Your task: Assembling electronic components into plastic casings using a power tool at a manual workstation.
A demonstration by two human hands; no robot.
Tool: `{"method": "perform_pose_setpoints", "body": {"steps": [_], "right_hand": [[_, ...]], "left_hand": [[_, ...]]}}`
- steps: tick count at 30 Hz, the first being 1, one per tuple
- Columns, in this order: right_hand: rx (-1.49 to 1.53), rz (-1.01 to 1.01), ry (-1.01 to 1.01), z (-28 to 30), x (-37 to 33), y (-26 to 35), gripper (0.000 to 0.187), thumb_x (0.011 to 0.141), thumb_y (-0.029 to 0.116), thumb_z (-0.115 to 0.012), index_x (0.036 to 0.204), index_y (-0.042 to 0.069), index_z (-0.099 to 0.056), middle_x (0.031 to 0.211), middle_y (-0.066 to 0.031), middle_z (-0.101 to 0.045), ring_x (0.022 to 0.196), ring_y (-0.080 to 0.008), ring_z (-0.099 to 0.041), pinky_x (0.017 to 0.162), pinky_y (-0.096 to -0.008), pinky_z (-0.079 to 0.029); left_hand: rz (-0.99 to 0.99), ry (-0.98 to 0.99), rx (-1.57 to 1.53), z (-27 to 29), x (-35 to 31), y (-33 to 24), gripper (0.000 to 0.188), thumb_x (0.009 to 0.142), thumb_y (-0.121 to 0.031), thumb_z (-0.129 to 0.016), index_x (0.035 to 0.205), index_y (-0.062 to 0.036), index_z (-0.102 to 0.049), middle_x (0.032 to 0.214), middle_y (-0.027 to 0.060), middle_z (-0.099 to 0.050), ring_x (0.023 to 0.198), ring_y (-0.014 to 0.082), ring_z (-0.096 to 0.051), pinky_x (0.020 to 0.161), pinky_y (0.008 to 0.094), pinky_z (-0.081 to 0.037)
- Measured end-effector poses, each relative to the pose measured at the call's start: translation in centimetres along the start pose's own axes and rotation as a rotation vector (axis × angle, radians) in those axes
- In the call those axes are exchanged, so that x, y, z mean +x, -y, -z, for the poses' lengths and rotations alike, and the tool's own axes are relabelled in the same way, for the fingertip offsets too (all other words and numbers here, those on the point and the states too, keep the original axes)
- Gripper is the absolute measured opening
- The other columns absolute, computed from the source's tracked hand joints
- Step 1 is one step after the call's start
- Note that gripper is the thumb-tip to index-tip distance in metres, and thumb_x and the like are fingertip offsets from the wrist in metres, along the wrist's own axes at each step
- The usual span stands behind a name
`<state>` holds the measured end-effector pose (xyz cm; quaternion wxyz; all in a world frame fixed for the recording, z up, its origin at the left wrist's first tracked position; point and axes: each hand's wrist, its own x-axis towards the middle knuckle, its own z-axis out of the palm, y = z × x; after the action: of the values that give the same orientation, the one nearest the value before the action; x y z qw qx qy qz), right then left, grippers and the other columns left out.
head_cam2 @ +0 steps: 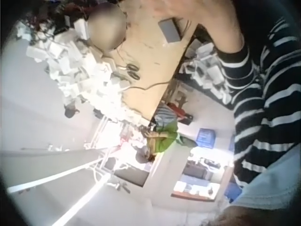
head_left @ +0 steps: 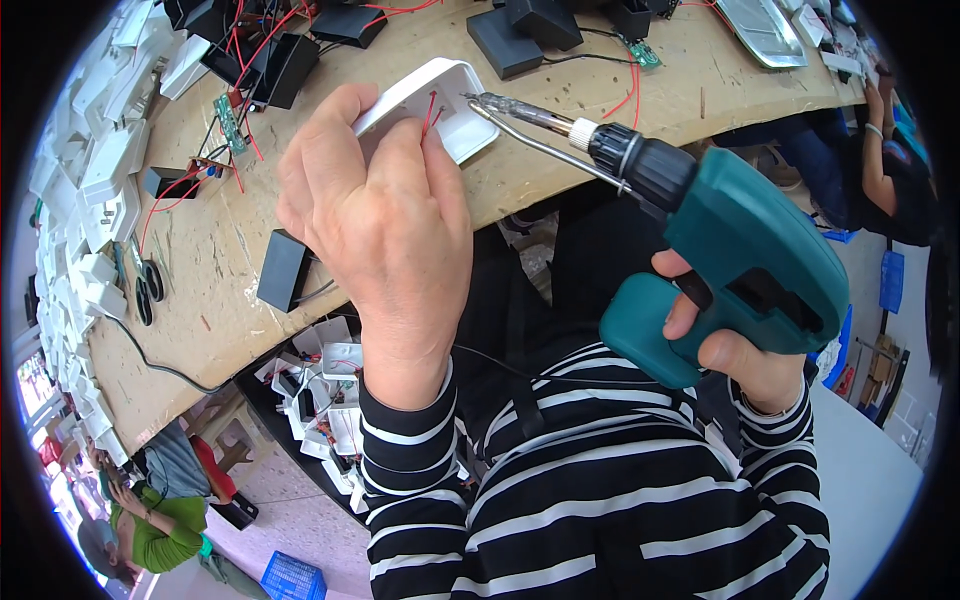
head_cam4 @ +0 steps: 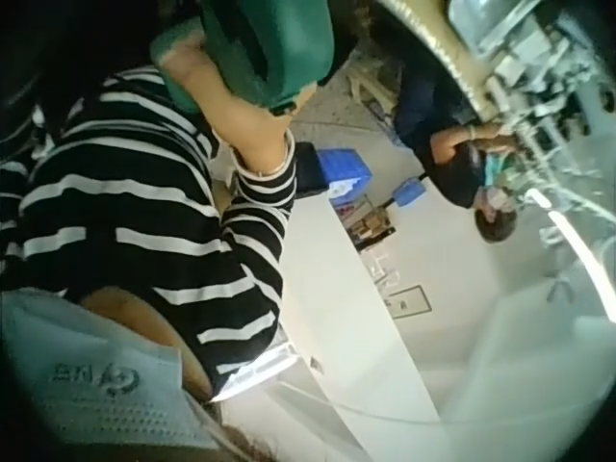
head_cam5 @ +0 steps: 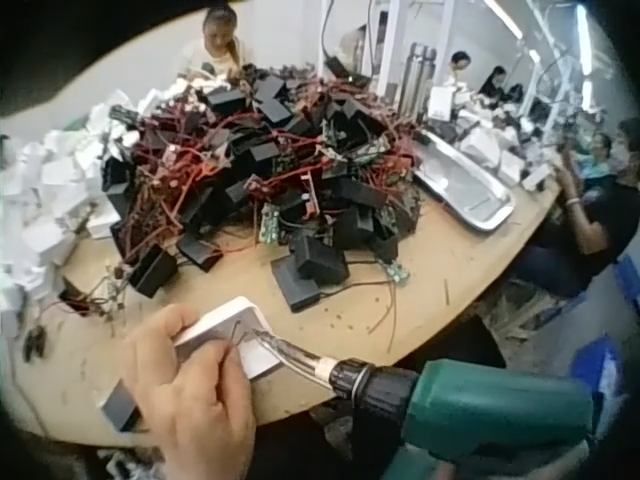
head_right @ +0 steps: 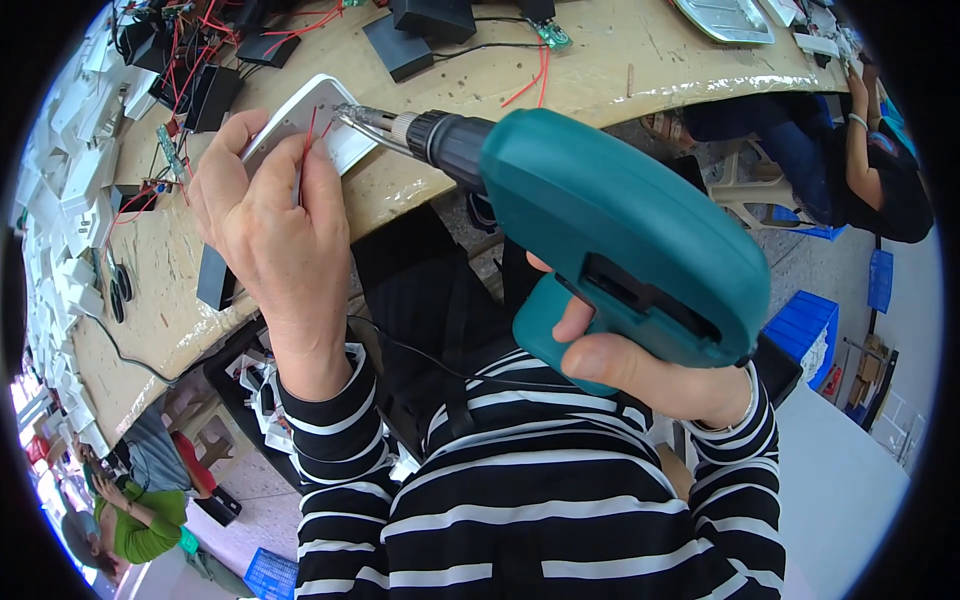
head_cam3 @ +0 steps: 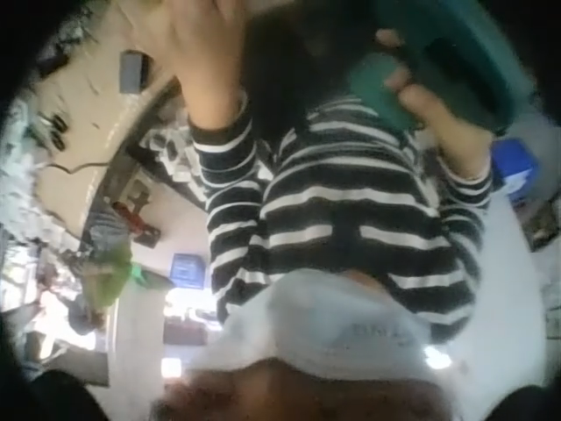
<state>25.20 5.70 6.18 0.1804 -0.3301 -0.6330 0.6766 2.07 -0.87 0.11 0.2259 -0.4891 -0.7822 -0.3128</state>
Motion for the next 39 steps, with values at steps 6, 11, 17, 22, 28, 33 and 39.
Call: {"method": "perform_pose_setpoints", "body": {"steps": [6,11,17,22,28,33,39], "right_hand": [[0.107,0.041,-0.086,0.0,-0.8,-0.2,0.082,0.072,0.027,-0.078,0.134,-0.004,-0.034,0.113,-0.0248,-0.057,0.077,-0.0183,-0.063,0.069,-0.0303,-0.053],[0.135,0.060,-0.118,0.3,-0.8,-0.4,0.082,0.072,0.029,-0.078,0.132,-0.007,-0.035,0.111,-0.0260,-0.057,0.076,-0.0190,-0.064,0.067,-0.0300,-0.053],[0.139,0.084,-0.143,0.7,-1.0,-0.7,0.080,0.073,0.028,-0.078,0.130,-0.008,-0.036,0.111,-0.0267,-0.057,0.075,-0.0197,-0.064,0.067,-0.0304,-0.054],[0.204,0.146,-0.005,1.6,-1.0,-1.4,0.073,0.074,0.004,-0.072,0.137,0.003,-0.035,0.122,-0.0209,-0.054,0.083,-0.0136,-0.060,0.076,-0.0270,-0.050],[0.159,0.105,-0.143,0.5,-1.1,-0.9,0.078,0.074,0.025,-0.077,0.131,-0.008,-0.036,0.112,-0.0274,-0.056,0.075,-0.0198,-0.064,0.066,-0.0296,-0.054],[0.113,0.082,-0.030,0.8,-1.1,-1.0,0.076,0.075,0.024,-0.076,0.131,-0.007,-0.035,0.114,-0.0266,-0.055,0.079,-0.0193,-0.063,0.069,-0.0302,-0.053],[0.075,0.027,0.020,0.7,-0.9,-1.3,0.076,0.075,0.024,-0.076,0.132,-0.005,-0.036,0.116,-0.0239,-0.055,0.082,-0.0180,-0.062,0.074,-0.0300,-0.052]], "left_hand": [[-0.040,0.014,0.014,0.6,0.0,-0.3,0.012,0.072,-0.009,-0.068,0.083,-0.0038,-0.067,0.111,0.0104,-0.054,0.103,0.0271,-0.049,0.089,0.0386,-0.030],[-0.092,-0.047,0.072,1.0,-0.5,-0.8,0.018,0.070,-0.008,-0.069,0.089,-0.0069,-0.068,0.111,0.0102,-0.054,0.104,0.0252,-0.046,0.087,0.0364,-0.029],[-0.072,0.034,0.050,1.1,-1.5,-0.3,0.030,0.065,-0.006,-0.071,0.094,-0.0128,-0.069,0.092,-0.0012,-0.061,0.081,0.0141,-0.054,0.075,0.0295,-0.027],[-0.124,-0.200,-0.152,0.6,-1.5,0.1,0.029,0.066,-0.004,-0.074,0.093,-0.0130,-0.070,0.077,-0.0036,-0.062,0.067,0.0112,-0.054,0.069,0.0259,-0.026],[-0.098,-0.183,-0.092,0.9,-1.4,0.3,0.023,0.067,-0.006,-0.074,0.089,-0.0135,-0.070,0.074,-0.0041,-0.060,0.067,0.0119,-0.052,0.069,0.0284,-0.026],[-0.040,-0.056,0.041,1.4,-0.8,-0.4,0.012,0.073,-0.012,-0.073,0.084,-0.0095,-0.070,0.079,0.0007,-0.062,0.074,0.0116,-0.055,0.073,0.0270,-0.028],[-0.035,-0.104,0.103,1.1,0.0,-0.2,0.011,0.067,-0.013,-0.072,0.078,-0.0136,-0.068,0.095,0.0014,-0.059,0.083,0.0151,-0.052,0.077,0.0321,-0.025]]}}
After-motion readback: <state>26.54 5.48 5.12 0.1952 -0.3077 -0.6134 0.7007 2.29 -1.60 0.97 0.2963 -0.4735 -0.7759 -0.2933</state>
